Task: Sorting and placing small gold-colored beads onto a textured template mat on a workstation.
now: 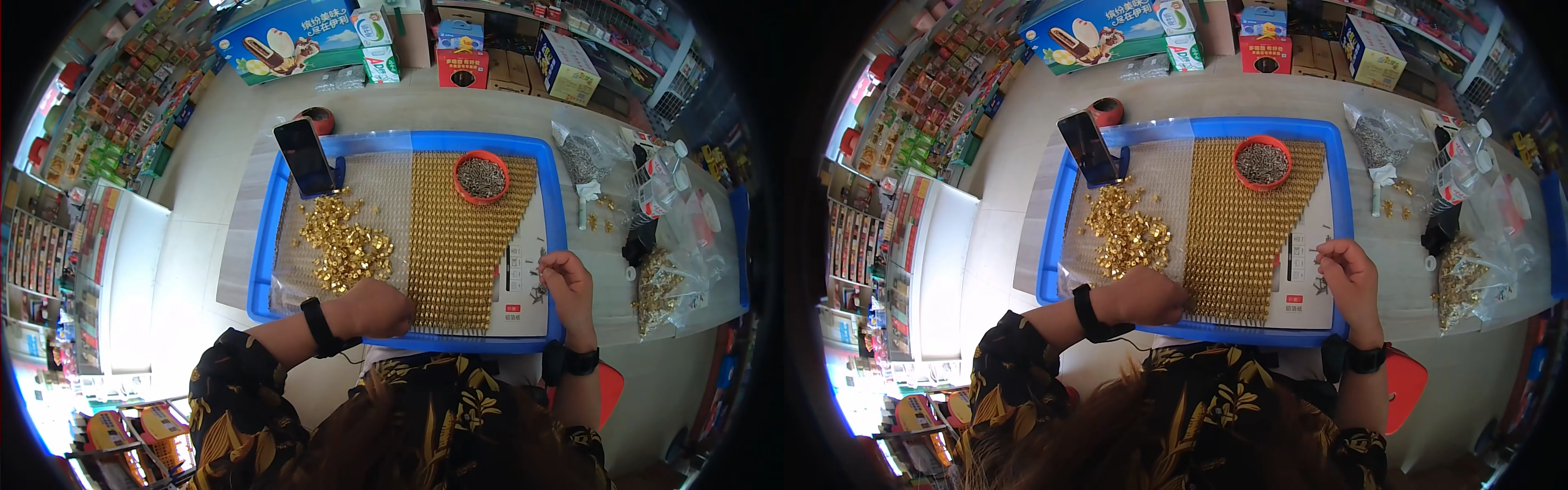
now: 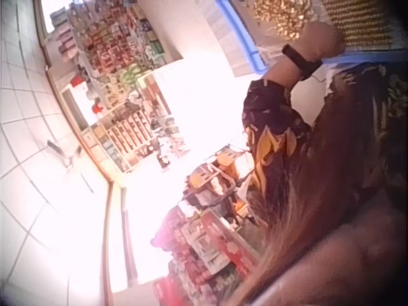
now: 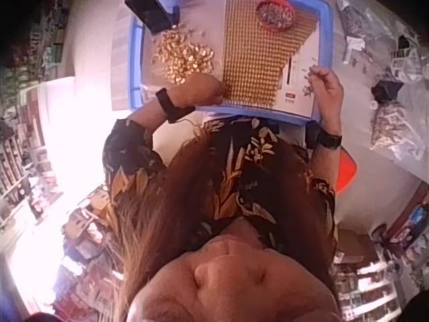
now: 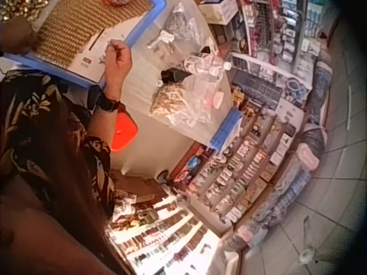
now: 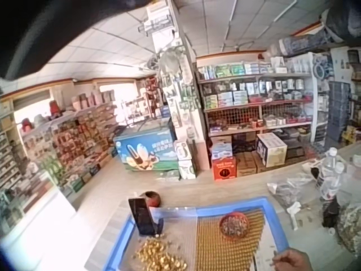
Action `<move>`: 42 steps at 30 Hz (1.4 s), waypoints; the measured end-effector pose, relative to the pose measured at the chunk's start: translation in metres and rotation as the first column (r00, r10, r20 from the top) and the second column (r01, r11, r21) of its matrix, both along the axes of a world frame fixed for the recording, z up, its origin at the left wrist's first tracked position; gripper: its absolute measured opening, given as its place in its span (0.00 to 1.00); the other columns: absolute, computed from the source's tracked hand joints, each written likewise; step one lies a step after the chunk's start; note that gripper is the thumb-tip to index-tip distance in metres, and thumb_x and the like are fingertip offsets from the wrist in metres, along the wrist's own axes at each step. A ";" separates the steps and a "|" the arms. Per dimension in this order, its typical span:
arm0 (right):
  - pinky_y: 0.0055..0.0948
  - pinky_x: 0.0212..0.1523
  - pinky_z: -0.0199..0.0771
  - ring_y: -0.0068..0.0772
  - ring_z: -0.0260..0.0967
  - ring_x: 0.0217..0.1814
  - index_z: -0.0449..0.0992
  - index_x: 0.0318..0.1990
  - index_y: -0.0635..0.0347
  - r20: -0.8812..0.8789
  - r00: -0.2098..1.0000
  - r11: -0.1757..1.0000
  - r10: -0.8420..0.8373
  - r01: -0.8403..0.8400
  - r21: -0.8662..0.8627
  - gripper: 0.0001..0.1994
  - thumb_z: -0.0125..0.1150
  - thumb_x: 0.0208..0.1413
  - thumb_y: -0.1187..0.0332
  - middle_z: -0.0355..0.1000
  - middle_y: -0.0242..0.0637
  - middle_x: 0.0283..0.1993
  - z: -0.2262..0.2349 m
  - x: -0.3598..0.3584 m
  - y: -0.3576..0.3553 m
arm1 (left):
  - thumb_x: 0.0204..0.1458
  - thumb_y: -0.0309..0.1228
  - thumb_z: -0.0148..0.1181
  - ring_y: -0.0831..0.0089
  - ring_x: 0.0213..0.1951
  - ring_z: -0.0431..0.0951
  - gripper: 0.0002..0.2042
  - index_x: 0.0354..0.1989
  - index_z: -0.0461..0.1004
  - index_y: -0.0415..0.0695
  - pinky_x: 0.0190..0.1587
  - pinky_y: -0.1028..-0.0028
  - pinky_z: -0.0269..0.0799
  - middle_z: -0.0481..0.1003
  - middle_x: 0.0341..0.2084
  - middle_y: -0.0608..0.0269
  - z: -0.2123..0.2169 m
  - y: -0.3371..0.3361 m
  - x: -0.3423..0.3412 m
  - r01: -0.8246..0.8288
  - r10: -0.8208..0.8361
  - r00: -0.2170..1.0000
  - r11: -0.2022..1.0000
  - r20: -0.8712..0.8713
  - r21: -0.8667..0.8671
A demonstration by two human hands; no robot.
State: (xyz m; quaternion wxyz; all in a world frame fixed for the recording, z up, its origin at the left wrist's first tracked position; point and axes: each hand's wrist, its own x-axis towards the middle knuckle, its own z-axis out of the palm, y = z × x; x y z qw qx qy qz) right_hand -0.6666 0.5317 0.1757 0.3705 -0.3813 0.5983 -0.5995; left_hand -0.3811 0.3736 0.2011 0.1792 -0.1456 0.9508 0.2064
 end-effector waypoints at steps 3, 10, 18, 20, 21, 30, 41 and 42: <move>0.15 0.38 0.65 0.14 0.64 0.34 0.70 0.40 0.64 0.006 1.000 1.000 -0.004 0.004 -0.003 0.07 0.49 0.55 0.79 0.69 0.29 0.34 0.001 0.000 0.000 | 0.41 0.35 0.52 0.54 0.25 0.76 0.07 0.23 0.74 0.47 0.29 0.59 0.71 0.74 0.18 0.55 0.001 0.001 -0.003 -0.015 0.015 1.000 1.000 0.019 0.018; 0.16 0.38 0.65 0.16 0.63 0.34 0.70 0.39 0.63 0.018 1.000 1.000 -0.001 0.001 0.015 0.06 0.50 0.54 0.79 0.68 0.29 0.34 0.002 -0.001 0.000 | 0.42 0.36 0.53 0.54 0.26 0.76 0.07 0.24 0.74 0.47 0.29 0.58 0.71 0.74 0.20 0.55 -0.002 0.003 -0.008 0.038 -0.036 0.999 0.997 -0.031 0.064; 0.16 0.38 0.65 0.16 0.63 0.34 0.70 0.39 0.63 0.033 0.999 1.000 -0.004 0.004 0.005 0.07 0.50 0.54 0.79 0.68 0.29 0.34 0.005 0.001 -0.001 | 0.46 0.38 0.54 0.53 0.26 0.75 0.08 0.27 0.74 0.47 0.29 0.60 0.71 0.73 0.20 0.52 0.001 -0.003 -0.008 0.061 -0.054 0.997 0.987 -0.050 0.148; 0.16 0.38 0.65 0.15 0.64 0.34 0.70 0.39 0.64 0.034 0.999 1.000 -0.005 0.005 -0.003 0.07 0.50 0.54 0.79 0.69 0.29 0.33 0.003 0.001 -0.001 | 0.47 0.37 0.54 0.53 0.27 0.75 0.08 0.27 0.74 0.47 0.30 0.60 0.71 0.73 0.21 0.52 0.010 -0.013 -0.010 0.042 -0.032 0.997 0.987 -0.065 0.153; 0.16 0.37 0.66 0.15 0.64 0.34 0.71 0.39 0.64 0.036 0.999 1.000 -0.002 0.003 -0.011 0.07 0.50 0.54 0.80 0.69 0.29 0.33 0.001 0.001 -0.001 | 0.47 0.37 0.55 0.53 0.28 0.75 0.08 0.27 0.73 0.47 0.30 0.60 0.71 0.74 0.21 0.53 0.017 -0.021 -0.012 0.020 -0.008 0.997 0.987 -0.078 0.159; 0.17 0.38 0.66 0.16 0.64 0.33 0.70 0.38 0.64 0.020 1.000 1.000 -0.009 0.009 0.017 0.06 0.50 0.53 0.79 0.68 0.29 0.33 0.004 0.001 0.000 | 0.49 0.34 0.55 0.55 0.35 0.76 0.09 0.34 0.73 0.44 0.38 0.63 0.71 0.74 0.30 0.54 0.046 -0.153 -0.049 -0.345 0.266 0.897 0.921 -0.353 -0.182; 0.17 0.37 0.66 0.16 0.64 0.34 0.71 0.38 0.63 0.050 0.999 1.000 -0.012 0.011 0.009 0.07 0.49 0.53 0.81 0.68 0.29 0.34 0.003 -0.001 0.001 | 0.47 0.29 0.55 0.50 0.43 0.74 0.11 0.40 0.69 0.42 0.43 0.58 0.71 0.70 0.40 0.49 0.013 -0.188 -0.104 -0.489 0.302 0.835 0.790 -0.460 -0.370; 0.17 0.37 0.66 0.16 0.64 0.34 0.71 0.38 0.63 0.043 0.999 1.000 -0.010 0.010 0.009 0.07 0.49 0.53 0.81 0.68 0.29 0.34 0.002 -0.002 0.001 | 0.48 0.28 0.54 0.50 0.42 0.74 0.10 0.38 0.69 0.41 0.42 0.58 0.71 0.70 0.40 0.49 0.011 -0.190 -0.106 -0.474 0.294 0.850 0.789 -0.438 -0.391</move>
